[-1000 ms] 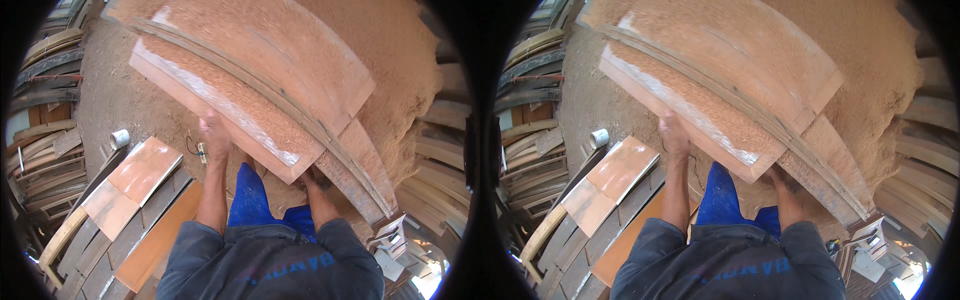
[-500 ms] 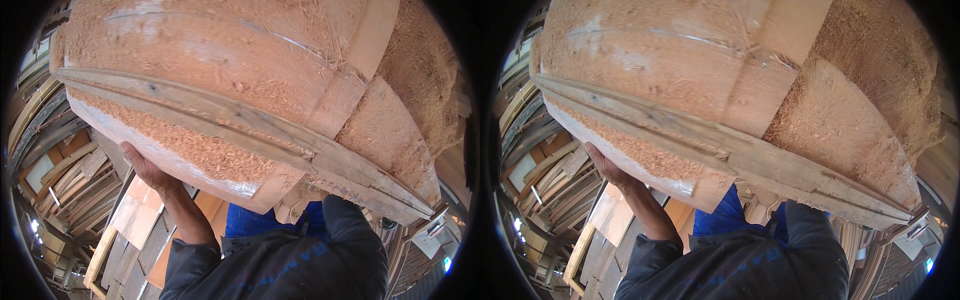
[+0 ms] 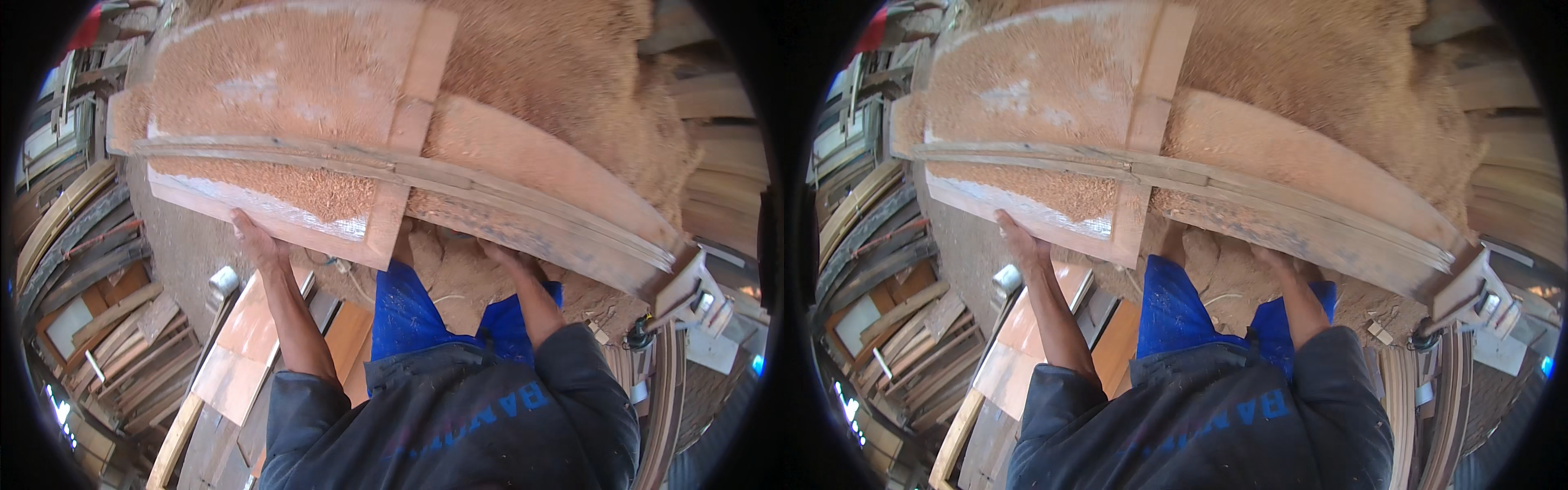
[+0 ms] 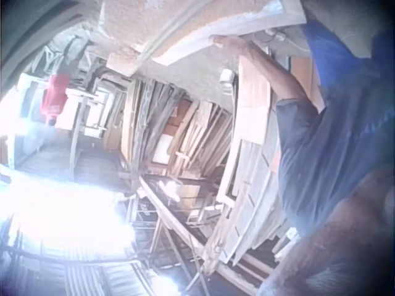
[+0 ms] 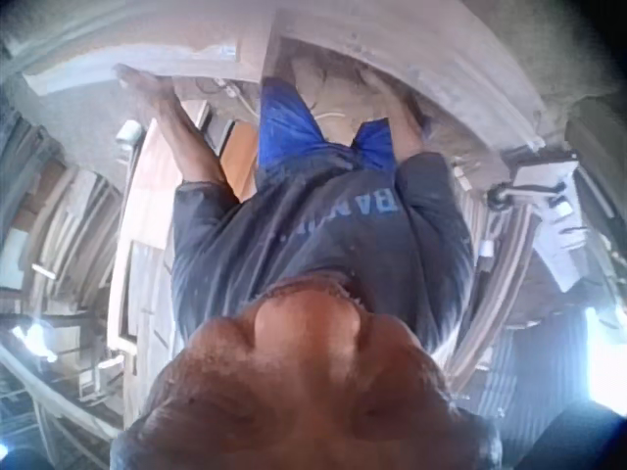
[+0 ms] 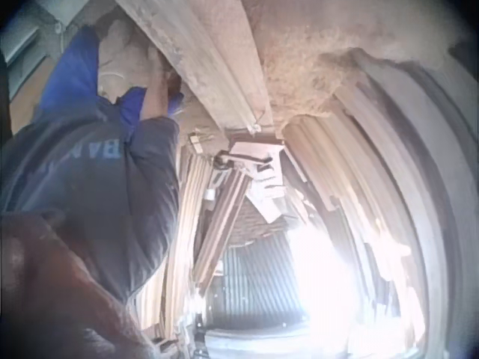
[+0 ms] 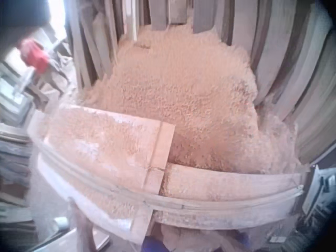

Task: The person planes wooden boards using an electric hand planer and aligns and fits wooden pieces together by hand on the workbench.

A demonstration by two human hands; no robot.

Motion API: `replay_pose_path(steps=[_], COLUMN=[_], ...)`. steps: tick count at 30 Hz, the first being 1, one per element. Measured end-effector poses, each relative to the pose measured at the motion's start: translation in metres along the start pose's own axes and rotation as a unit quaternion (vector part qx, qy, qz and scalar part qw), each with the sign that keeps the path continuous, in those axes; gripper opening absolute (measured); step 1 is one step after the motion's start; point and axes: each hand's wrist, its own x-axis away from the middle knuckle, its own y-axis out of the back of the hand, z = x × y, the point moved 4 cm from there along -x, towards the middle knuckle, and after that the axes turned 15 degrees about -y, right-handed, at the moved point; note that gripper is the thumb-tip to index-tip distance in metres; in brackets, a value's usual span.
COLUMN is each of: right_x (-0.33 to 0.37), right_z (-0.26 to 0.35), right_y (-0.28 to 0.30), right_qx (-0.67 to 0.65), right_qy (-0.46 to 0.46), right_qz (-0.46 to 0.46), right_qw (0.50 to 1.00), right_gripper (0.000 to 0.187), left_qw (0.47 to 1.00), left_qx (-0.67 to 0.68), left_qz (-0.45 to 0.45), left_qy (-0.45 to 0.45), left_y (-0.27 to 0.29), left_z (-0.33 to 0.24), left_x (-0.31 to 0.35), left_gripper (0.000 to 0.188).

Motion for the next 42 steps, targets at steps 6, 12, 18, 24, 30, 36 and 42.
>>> replay_pose_path(steps=[6, 12, 18, 24, 30, 36, 42], right_x=[0.102, 0.225, 0.243, 0.166, 0.140, 0.139, 0.180], right_z=[-0.074, -0.072, -0.062, -0.060, -0.078, 0.010, 0.195], right_y=[0.152, 0.356, 0.466, 0.450, 0.451, 0.456, 0.424], right_qx=[-0.086, -0.026, -0.159, -0.039, -0.160, -0.484, -0.539], right_qy=[-0.098, -0.216, -0.339, -0.331, -0.355, 0.024, 0.188], right_qz=[0.038, -0.279, -0.409, -0.345, -0.349, -0.157, 0.166], right_qw=[0.991, 0.935, 0.832, 0.878, 0.852, 0.861, 0.804], right_gripper=[0.039, 0.031, 0.058, 0.083, 0.090, 0.072, 0.081], left_qw=[0.988, 0.988, 0.980, 0.953, 0.966, 0.853, 0.855], left_qx=[-0.038, 0.047, 0.120, 0.169, 0.020, -0.232, -0.066], left_qz=[-0.019, -0.003, 0.041, 0.052, 0.160, 0.459, 0.502], left_qy=[0.148, 0.149, 0.155, 0.245, 0.203, 0.085, 0.112], left_y=[-0.009, 0.000, -0.027, -0.080, -0.096, -0.099, -0.169], left_z=[0.002, 0.009, 0.022, 0.030, 0.026, 0.005, -0.079], left_x=[0.002, -0.015, 0.013, 0.126, 0.188, 0.216, 0.234], left_gripper=[0.075, 0.068, 0.063, 0.035, 0.024, 0.032, 0.035])
